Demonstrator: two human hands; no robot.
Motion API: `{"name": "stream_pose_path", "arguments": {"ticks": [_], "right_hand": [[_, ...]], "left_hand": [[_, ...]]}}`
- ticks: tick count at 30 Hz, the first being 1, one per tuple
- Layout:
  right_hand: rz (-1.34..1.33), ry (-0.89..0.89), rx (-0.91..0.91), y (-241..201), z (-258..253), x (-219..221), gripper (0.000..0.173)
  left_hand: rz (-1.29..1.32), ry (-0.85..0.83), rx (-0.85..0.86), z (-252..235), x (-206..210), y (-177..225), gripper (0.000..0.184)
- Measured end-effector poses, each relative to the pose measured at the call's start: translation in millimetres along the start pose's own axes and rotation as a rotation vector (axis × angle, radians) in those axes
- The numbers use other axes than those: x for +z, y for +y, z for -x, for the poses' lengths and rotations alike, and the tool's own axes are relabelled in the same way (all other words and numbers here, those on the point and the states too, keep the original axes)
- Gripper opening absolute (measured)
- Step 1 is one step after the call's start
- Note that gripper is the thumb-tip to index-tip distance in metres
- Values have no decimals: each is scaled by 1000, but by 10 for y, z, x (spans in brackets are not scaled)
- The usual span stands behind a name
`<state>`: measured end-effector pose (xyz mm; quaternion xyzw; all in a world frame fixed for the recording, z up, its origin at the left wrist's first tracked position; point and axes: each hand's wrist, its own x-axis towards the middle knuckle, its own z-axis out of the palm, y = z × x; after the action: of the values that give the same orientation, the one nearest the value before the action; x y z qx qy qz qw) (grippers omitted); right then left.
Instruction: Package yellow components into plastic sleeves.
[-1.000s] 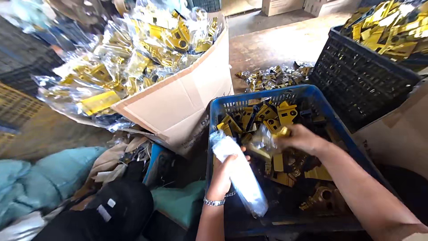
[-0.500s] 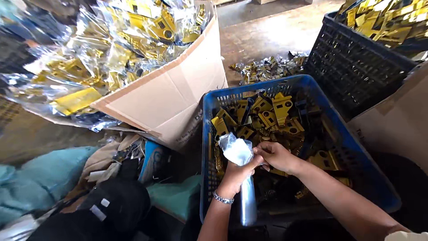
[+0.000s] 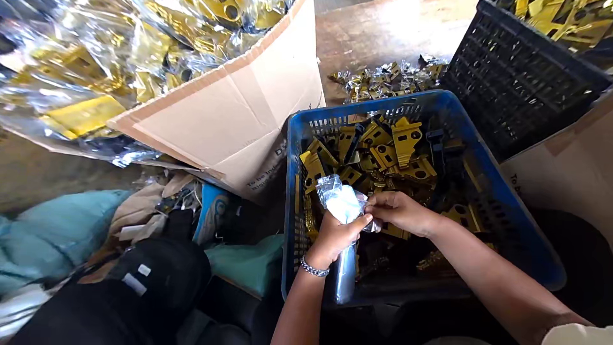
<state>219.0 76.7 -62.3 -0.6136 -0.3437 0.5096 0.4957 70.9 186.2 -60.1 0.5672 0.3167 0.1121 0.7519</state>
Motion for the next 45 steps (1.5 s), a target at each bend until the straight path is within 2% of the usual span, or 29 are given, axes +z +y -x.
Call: {"name": "stream_pose_path", "arguments": {"ticks": [2, 5, 6, 7, 8, 10, 12, 14, 16, 18, 19, 21, 23, 26, 27, 31, 34, 37, 38, 39, 40, 42, 43, 45], "right_hand": [[-6, -3, 17, -9, -17, -2, 8], [-209, 36, 40, 21, 15, 60, 24], [-304, 73, 42, 41, 21, 102, 29], [-351, 106, 43, 45, 21, 147, 33], [-331, 106, 32, 35, 6, 195, 35], [-102, 1, -64, -17, -52, 297, 28], [160, -116, -192, -117, -129, 308, 29], [168, -89, -210, -240, -242, 214, 31], [47, 48, -174, -316, -440, 113, 32], [-31, 177, -85, -296, -707, 70, 17], [-12, 227, -23, -268, -866, 84, 15], [111, 296, 108, -201, -1239, 185, 47], [243, 299, 171, -81, -1615, 358, 68], [532, 212, 250, 52, -1857, 524, 76], [533, 208, 241, 95, -1821, 519, 78], [225, 270, 96, 240, -1193, 224, 91], [43, 526, 13, 333, -675, -108, 79], [-363, 784, -73, 41, -301, -249, 57], [-480, 776, -106, -89, -210, -241, 43], [-544, 700, -146, -184, -129, -216, 37], [-555, 580, -180, -234, -71, -180, 39], [-463, 345, -182, -261, -54, -81, 42], [-417, 279, -163, -276, -67, 6, 37], [-334, 269, -178, -279, -106, 173, 27]], "left_hand": [[-118, 107, 97, -2, -58, 33, 36], [-335, 462, 440, -132, -447, -19, 29], [-313, 500, 460, -124, -546, 7, 25], [-248, 457, 432, -68, -559, 43, 20], [-164, 335, 375, 14, -502, 72, 25], [-59, 70, 263, 85, -300, 50, 38], [-35, 14, 256, 59, -234, 34, 35], [-116, 154, 389, 33, -382, 62, 31], [-247, 404, 497, 16, -582, 77, 31], [-292, 643, 550, 19, -699, 33, 34], [-266, 722, 553, 33, -741, 32, 38], [-148, 760, 594, 45, -786, 80, 37], [-68, 712, 632, 44, -741, 151, 29], [-36, 676, 665, -26, -674, 172, 22], [-36, 678, 666, -47, -664, 163, 23], [-85, 669, 593, -72, -574, 97, 39], [-112, 622, 541, -62, -473, 44, 43], [-131, 601, 488, -91, -385, 13, 41], [-131, 588, 478, -117, -358, -10, 40], [-123, 569, 462, -144, -329, -31, 41], [-103, 547, 430, -163, -293, -45, 42], [-10, 484, 362, -176, -220, -51, 45], [52, 455, 332, -155, -186, -34, 45], [164, 415, 281, -92, -158, 36, 36]]}}
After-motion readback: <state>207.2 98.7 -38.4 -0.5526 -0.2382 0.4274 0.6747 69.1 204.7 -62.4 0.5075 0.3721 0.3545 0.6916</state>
